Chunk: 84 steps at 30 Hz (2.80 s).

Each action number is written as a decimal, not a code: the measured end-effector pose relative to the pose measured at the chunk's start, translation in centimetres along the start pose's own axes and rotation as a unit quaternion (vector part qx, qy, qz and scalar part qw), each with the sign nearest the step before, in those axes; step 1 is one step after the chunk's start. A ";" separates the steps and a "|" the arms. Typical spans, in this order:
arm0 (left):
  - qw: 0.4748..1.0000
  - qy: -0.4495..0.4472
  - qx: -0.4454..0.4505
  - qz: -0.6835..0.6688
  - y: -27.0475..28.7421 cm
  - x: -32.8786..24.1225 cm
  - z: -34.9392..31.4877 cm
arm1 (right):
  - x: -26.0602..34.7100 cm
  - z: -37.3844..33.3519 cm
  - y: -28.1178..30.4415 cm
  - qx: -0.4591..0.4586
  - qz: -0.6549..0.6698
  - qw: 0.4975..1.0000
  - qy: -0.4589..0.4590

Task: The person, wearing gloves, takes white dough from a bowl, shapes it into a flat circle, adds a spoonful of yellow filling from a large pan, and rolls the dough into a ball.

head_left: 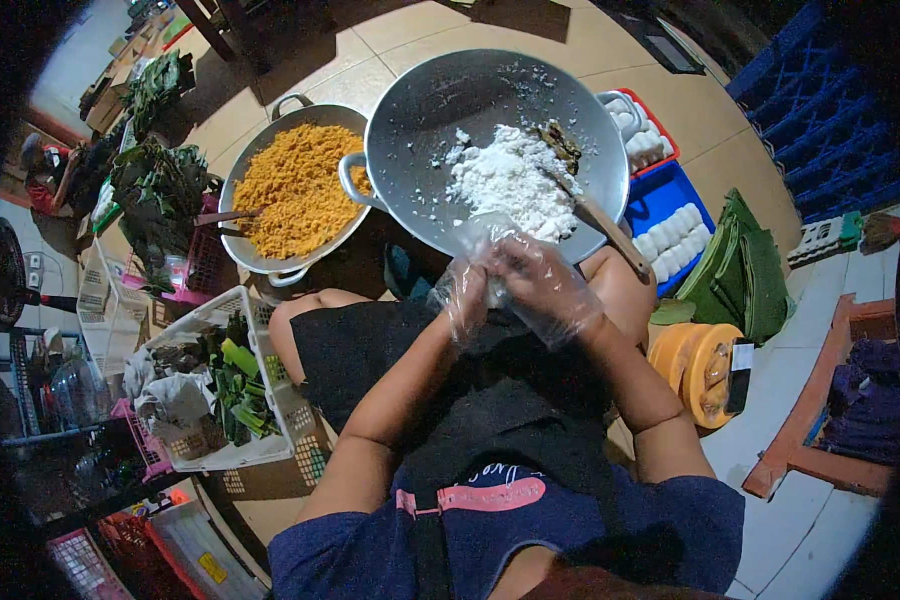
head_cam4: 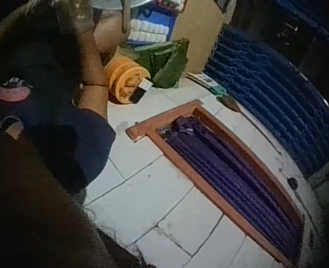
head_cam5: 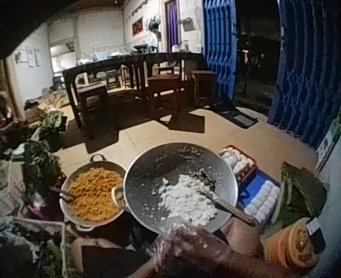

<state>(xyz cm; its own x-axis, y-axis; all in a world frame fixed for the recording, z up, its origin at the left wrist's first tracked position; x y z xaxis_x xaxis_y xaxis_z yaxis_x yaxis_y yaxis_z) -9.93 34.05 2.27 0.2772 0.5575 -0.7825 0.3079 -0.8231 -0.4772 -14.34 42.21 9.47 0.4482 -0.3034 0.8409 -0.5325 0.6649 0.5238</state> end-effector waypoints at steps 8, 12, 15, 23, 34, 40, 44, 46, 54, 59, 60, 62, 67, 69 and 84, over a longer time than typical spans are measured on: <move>0.982 0.046 0.053 -0.173 1.7 -2.0 2.7 | -4.8 2.8 5.1 -0.171 -0.098 0.980 0.019; 0.981 -0.044 0.064 -0.175 0.6 -4.8 0.3 | 2.3 1.5 -0.5 -0.025 0.087 0.993 0.070; 0.941 -0.011 0.210 -0.265 -2.4 -3.4 0.3 | 4.0 -1.8 -3.4 -0.116 -0.168 0.963 0.173; 0.989 0.046 0.065 -0.122 0.5 -1.4 1.3 | 2.4 0.5 -0.5 0.053 -0.059 0.983 0.167; 0.972 0.039 0.091 -0.214 -1.2 -4.1 1.5 | -1.8 -0.2 0.4 0.021 0.118 0.992 -0.037; 0.937 0.123 0.106 -0.308 -1.2 -2.5 1.1 | 1.9 -0.1 -3.1 0.043 -0.407 0.907 0.093; 0.974 0.059 0.058 -0.209 -0.2 -3.4 0.2 | 1.8 0.0 0.1 -0.022 0.269 0.963 0.021; 0.990 -0.082 0.115 0.015 -1.9 -4.5 -0.6 | 1.6 -0.7 1.3 0.019 -0.064 0.986 0.153; 0.999 0.008 0.053 -0.011 1.2 0.1 3.0 | -0.7 0.0 1.2 -0.005 -0.022 0.985 0.173; 0.993 0.069 0.006 -0.092 -4.6 -1.7 3.4 | -2.4 -0.4 3.2 -0.177 0.079 0.980 0.038; 0.998 0.055 -0.008 0.029 -3.6 -1.1 4.4 | -2.9 -0.7 2.2 -0.222 0.082 0.971 0.017; 0.990 -0.028 0.026 0.135 -5.9 -1.9 4.6 | -7.4 -1.6 0.9 -0.179 0.418 0.886 -0.087; 0.997 0.008 0.060 0.045 -2.7 0.6 6.4 | -6.6 -5.7 13.8 -0.269 0.604 0.739 -0.130; 0.999 -0.009 0.016 0.039 -0.9 -0.2 6.6 | -16.0 -6.6 18.8 -0.331 0.484 0.808 -0.062; 0.967 -0.140 -0.179 0.112 3.5 -6.1 6.0 | -38.7 -6.6 25.8 -0.248 -0.205 0.944 -0.078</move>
<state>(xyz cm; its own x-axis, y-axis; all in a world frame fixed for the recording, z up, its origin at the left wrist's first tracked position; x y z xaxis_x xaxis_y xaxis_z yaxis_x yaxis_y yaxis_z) -15.99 27.09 3.00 0.1309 0.2775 -0.9518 0.5785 -0.8010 -0.1540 -40.68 75.64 -10.49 0.4116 -0.6756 0.6117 0.0813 0.6958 0.7137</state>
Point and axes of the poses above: each hand's wrist, its own z-axis towards the middle knuckle, its own y-axis out of the back of the hand, x = y × z, the point moved 7 cm from there along z, towards the middle knuckle, and after that the axes turned 5 degrees about y, right-handed, at the moved point
